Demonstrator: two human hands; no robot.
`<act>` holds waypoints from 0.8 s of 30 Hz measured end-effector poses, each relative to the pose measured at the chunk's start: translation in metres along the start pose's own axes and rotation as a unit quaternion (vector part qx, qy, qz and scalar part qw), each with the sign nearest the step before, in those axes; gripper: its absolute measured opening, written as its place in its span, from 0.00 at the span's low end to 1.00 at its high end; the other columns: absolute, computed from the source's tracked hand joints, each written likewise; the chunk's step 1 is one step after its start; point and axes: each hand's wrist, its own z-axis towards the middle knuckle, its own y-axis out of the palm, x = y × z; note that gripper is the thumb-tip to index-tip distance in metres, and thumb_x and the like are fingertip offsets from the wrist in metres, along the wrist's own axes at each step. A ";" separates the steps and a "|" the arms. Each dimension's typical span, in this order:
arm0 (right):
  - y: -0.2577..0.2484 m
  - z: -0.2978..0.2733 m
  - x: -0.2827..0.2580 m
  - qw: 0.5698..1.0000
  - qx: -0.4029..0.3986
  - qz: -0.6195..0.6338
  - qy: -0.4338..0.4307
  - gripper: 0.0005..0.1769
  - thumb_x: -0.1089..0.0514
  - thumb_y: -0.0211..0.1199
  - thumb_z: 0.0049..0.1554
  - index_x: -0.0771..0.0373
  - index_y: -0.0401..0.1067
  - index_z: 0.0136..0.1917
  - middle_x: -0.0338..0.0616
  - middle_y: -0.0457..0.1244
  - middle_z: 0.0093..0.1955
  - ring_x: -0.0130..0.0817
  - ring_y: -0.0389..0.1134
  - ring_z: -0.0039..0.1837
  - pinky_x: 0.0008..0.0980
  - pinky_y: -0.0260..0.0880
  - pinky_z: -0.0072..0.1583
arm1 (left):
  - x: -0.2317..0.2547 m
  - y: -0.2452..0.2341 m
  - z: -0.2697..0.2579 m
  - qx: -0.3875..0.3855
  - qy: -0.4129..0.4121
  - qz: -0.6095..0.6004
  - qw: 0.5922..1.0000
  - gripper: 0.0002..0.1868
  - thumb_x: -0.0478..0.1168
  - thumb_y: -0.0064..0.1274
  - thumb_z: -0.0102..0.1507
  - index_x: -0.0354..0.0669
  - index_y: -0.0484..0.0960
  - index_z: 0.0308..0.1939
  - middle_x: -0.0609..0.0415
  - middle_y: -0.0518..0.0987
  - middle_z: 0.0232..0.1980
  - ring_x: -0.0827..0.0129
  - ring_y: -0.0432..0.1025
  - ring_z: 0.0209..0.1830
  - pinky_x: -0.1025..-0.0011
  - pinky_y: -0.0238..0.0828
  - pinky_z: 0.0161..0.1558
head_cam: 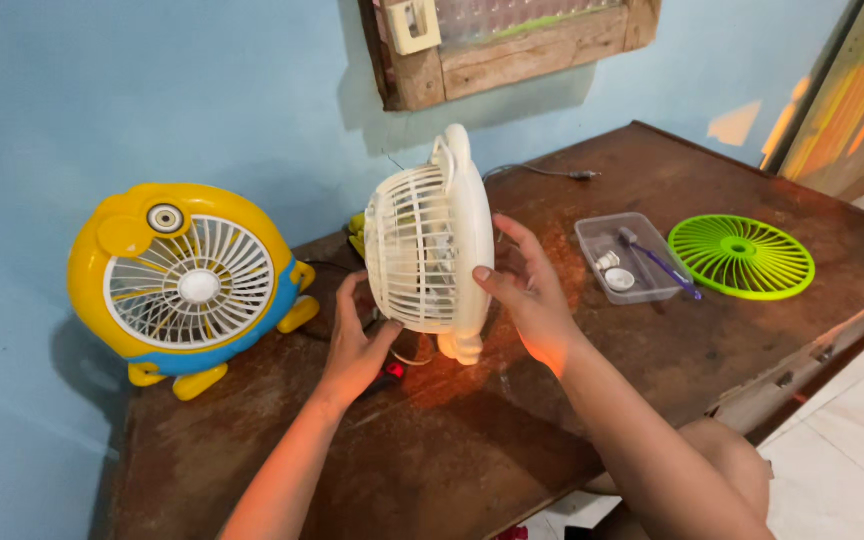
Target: The person uses a screwdriver to remove screws from the back of a white electric fan. They separate the rear grille from the front housing, exposing the fan blades, and place the removed screws into a small plastic container.
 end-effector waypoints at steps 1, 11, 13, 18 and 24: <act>0.004 0.002 0.000 1.000 -0.003 0.002 0.002 0.42 0.63 0.66 0.57 0.59 0.53 0.80 0.49 0.62 0.66 0.35 0.64 0.66 0.38 0.64 0.67 | -0.001 -0.003 -0.001 0.000 -0.010 0.009 1.000 0.42 0.36 0.57 0.61 0.46 0.52 0.75 0.44 0.61 0.73 0.56 0.60 0.74 0.58 0.69 0.64; 0.022 0.013 0.006 0.997 -0.063 -0.027 0.034 0.44 0.61 0.67 0.56 0.58 0.49 0.80 0.52 0.67 0.62 0.35 0.67 0.64 0.37 0.67 0.63 | 0.037 -0.016 0.001 0.051 0.162 0.328 0.929 0.37 0.43 0.55 0.66 0.45 0.58 0.77 0.36 0.49 0.82 0.39 0.44 0.82 0.43 0.46 0.76; 0.026 0.015 0.006 0.997 -0.059 -0.040 0.041 0.45 0.60 0.67 0.55 0.58 0.49 0.80 0.52 0.67 0.62 0.35 0.68 0.63 0.38 0.68 0.61 | 0.053 -0.008 0.009 0.049 0.202 0.359 0.910 0.40 0.49 0.61 0.63 0.45 0.61 0.75 0.38 0.49 0.81 0.39 0.44 0.81 0.40 0.43 0.75; 0.031 0.016 0.008 0.998 -0.052 -0.025 0.004 0.43 0.55 0.65 0.58 0.62 0.51 0.81 0.52 0.66 0.64 0.35 0.68 0.64 0.37 0.71 0.61 | 0.071 -0.001 0.026 0.059 0.218 0.296 0.928 0.45 0.60 0.68 0.55 0.46 0.67 0.69 0.42 0.52 0.80 0.38 0.45 0.82 0.43 0.47 0.76; 0.028 0.012 0.016 0.998 -0.036 0.045 -0.019 0.42 0.57 0.64 0.60 0.66 0.51 0.82 0.54 0.64 0.67 0.34 0.66 0.65 0.35 0.69 0.63 | 0.059 -0.002 0.035 0.050 0.242 0.262 0.933 0.44 0.58 0.70 0.55 0.46 0.69 0.68 0.44 0.55 0.80 0.41 0.48 0.83 0.46 0.51 0.79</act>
